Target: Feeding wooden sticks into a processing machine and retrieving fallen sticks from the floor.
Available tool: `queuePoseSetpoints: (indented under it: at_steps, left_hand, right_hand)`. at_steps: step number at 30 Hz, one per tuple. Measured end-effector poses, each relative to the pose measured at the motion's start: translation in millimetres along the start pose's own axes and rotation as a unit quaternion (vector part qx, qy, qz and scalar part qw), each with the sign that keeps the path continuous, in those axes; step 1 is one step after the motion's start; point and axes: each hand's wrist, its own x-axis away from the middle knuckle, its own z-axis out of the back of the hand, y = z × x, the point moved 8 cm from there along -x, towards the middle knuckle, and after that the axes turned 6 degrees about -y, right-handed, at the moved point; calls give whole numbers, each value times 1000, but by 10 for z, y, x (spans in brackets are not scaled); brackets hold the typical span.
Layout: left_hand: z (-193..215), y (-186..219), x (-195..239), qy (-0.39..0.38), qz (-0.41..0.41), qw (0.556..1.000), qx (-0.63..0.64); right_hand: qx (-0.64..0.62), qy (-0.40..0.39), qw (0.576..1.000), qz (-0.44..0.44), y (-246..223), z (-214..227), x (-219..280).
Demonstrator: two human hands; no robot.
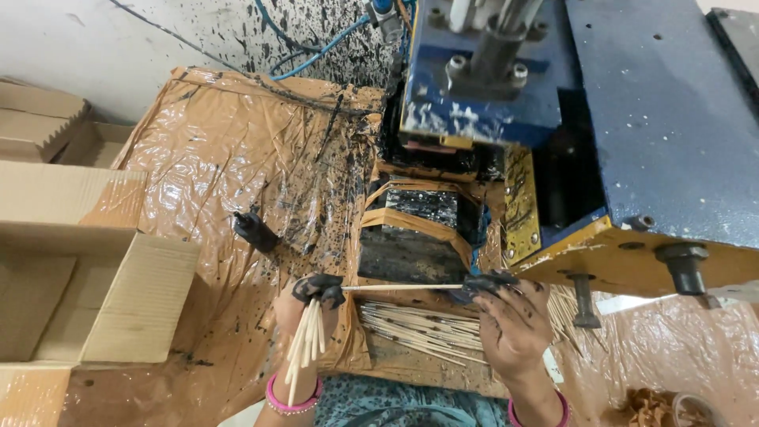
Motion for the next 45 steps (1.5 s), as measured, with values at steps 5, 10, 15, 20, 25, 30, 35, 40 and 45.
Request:
queuePoseSetpoints:
  at_steps: [5, 10, 15, 20, 25, 30, 35, 40, 45]
  left_hand:
    - [67, 80, -5, -4, -17, 999, -30]
    - [125, 135, -2, 8, -49, 996, 77]
    - [181, 59, 21, 24, -99, 978, 181]
    - [7, -328, 169, 86, -127, 964, 217]
    - [-146, -476, -20, 36, 38, 923, 381]
    - [-268, -397, -101, 15, 99, 892, 440]
    - [-276, -311, -428, -16, 96, 906, 413]
    - [-467, -442, -892, -43, 141, 922, 359]
    - [-750, -649, -1179, -35, 176, 876, 449]
  right_hand:
    - [-5, -30, 1000, -5, -172, 69, -171]
    - [-2, -32, 999, -18, -121, 14, -103]
    - [2, -75, 997, -30, -89, -88, -106]
    - [-29, -80, 996, -31, -45, -106, -83]
    - [-11, -100, 994, -46, 104, -109, -24]
    - [17, -115, 992, -47, 71, -46, -123]
    - [-1, -149, 982, -114, 276, -193, -203]
    - [-28, -146, 980, -132, 736, -707, -412]
    - [36, -92, 994, 46, 851, -1094, -520]
